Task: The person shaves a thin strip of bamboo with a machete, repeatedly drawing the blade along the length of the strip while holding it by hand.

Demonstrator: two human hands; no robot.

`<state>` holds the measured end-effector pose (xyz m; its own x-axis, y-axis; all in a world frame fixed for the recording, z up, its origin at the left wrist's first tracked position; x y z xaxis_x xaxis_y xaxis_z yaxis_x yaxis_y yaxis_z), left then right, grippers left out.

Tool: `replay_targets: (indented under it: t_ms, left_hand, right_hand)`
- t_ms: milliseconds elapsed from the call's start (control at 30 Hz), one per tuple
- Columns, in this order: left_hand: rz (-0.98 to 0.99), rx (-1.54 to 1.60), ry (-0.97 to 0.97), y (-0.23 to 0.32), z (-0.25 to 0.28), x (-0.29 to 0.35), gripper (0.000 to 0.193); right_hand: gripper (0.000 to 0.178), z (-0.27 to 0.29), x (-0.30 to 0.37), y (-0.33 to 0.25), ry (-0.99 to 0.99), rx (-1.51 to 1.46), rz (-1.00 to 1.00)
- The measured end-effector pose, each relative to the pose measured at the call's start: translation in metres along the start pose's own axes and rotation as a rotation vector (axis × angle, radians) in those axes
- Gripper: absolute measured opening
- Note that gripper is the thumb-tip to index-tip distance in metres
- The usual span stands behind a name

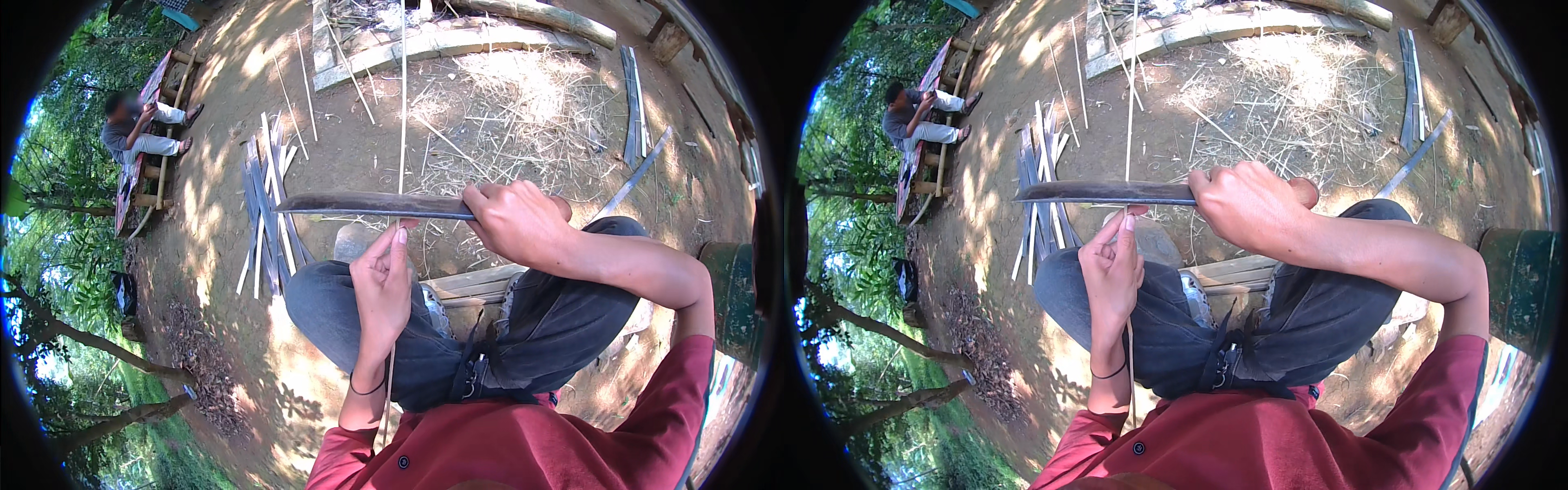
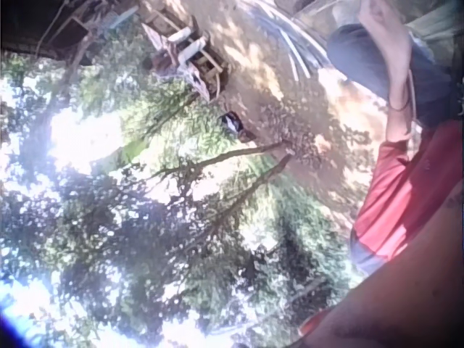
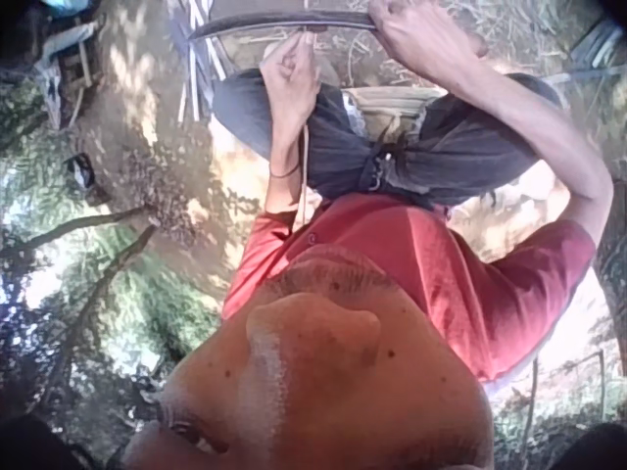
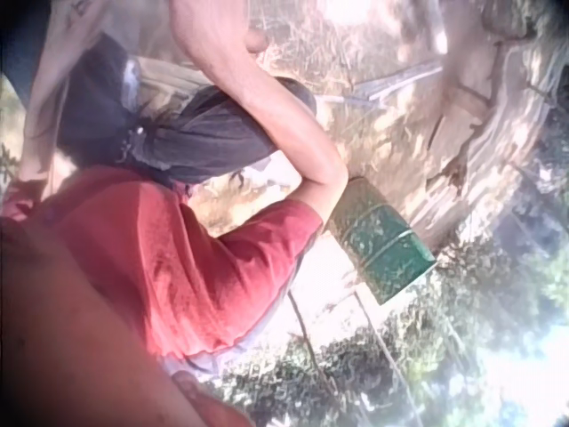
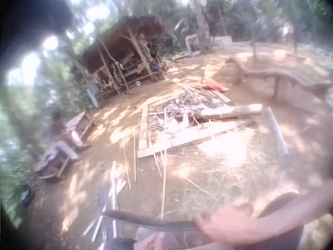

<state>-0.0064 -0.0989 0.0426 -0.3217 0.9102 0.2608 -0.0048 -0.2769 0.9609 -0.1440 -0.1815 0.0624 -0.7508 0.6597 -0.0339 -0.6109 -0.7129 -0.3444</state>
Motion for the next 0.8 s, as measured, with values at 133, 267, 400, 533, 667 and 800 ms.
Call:
replay_targets:
  t_ms: [133,267,400,533,667,800]
  left_hand:
    - [0.084,0.23,-0.051,0.003,-0.006,-0.002,0.022]
    - [0.109,0.248,-0.074,0.003,-0.01,-0.007,0.021]
    - [0.143,0.222,-0.108,0.006,-0.02,-0.006,0.027]
    - [0.162,0.192,-0.133,0.008,-0.02,-0.006,0.032]
    - [0.179,0.194,-0.163,0.008,-0.017,0.0,0.032]
    - [0.286,0.251,-0.254,-0.013,-0.016,0.024,0.032]
  right_hand:
    - [0.022,0.003,0.003,-0.011,0.089,0.077,0.078]
    - [0.018,0.007,0.001,-0.004,0.111,0.11,0.072]
    - [0.013,0.01,0.0,0.005,0.155,0.154,0.07]
    - [0.013,0.007,-0.005,0.017,0.137,0.213,0.036]
    - [0.012,0.009,-0.015,0.04,0.154,0.209,-0.068]
    - [0.021,0.026,-0.034,0.131,0.243,0.16,-0.318]
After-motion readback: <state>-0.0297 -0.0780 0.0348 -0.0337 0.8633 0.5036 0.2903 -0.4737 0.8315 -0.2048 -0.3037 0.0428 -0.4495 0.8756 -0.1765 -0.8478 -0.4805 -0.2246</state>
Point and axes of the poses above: each hand's wrist, its own x-axis away from the middle knuckle, its own z-axis out of the back of the hand, y = z × x, the point moved 9 cm from there along -x, towards the middle knuckle, and after that the axes turned 1 degree about x, right-handed, at the moved point
